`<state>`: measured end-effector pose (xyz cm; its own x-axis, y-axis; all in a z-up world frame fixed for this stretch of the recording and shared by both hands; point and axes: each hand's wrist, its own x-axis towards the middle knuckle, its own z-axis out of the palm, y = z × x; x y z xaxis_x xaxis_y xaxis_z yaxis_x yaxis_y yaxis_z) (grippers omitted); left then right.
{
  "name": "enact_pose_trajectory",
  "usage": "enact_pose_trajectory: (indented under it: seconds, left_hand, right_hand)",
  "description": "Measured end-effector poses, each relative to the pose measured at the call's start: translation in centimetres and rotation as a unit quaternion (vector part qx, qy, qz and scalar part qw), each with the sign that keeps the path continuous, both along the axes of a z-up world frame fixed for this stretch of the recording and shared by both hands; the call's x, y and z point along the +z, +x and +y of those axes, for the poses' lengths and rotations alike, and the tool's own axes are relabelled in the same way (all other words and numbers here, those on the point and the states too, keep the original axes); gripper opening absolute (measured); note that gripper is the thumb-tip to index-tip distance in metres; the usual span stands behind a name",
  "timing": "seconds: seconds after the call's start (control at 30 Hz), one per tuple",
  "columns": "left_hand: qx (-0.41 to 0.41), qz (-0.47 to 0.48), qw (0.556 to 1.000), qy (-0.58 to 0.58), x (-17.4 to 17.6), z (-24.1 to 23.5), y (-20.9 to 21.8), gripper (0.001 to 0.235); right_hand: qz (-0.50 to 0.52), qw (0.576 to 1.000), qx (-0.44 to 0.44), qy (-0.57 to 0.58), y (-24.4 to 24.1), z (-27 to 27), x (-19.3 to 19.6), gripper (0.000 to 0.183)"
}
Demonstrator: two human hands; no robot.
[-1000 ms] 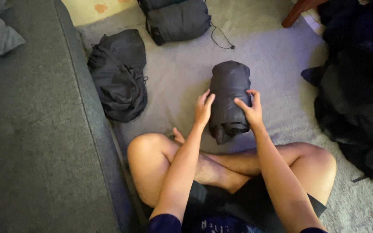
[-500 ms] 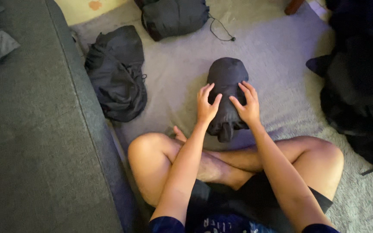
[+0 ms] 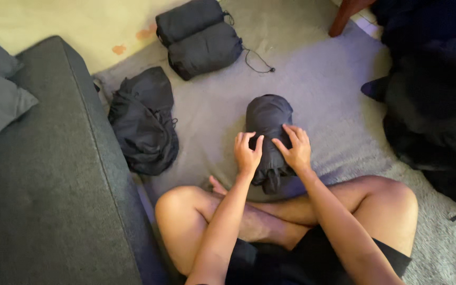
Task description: The person compresses and zips black fabric items into storage bags while sitting on the floor.
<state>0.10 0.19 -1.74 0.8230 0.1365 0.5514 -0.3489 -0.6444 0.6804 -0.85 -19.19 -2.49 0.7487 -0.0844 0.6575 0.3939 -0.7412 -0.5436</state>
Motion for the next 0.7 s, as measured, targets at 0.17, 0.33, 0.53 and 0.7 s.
enact_pose_trajectory:
  seconds: [0.17, 0.33, 0.53, 0.7]
  left_hand:
    - [-0.011, -0.001, 1.0, -0.002, 1.1, 0.0, -0.4, 0.026]
    - [-0.096, 0.042, 0.994, -0.045, 1.8, 0.4, -0.9, 0.035]
    - [-0.109, 0.057, 0.991, -0.06, 1.2, 0.4, -0.9, 0.059]
    - [-0.02, 0.034, 0.999, 0.004, 0.6, -0.2, -1.1, 0.037]
  right_hand:
    - [0.017, 1.0, -0.011, 0.016, -0.4, 0.4, 0.7, 0.053]
    - [0.022, 0.995, 0.049, 0.083, -1.2, 0.9, 2.6, 0.063]
    - [0.02, 0.996, 0.035, 0.081, -0.9, 1.5, 2.2, 0.078]
    - [-0.013, 0.998, -0.014, 0.061, -0.7, 1.5, 0.6, 0.074]
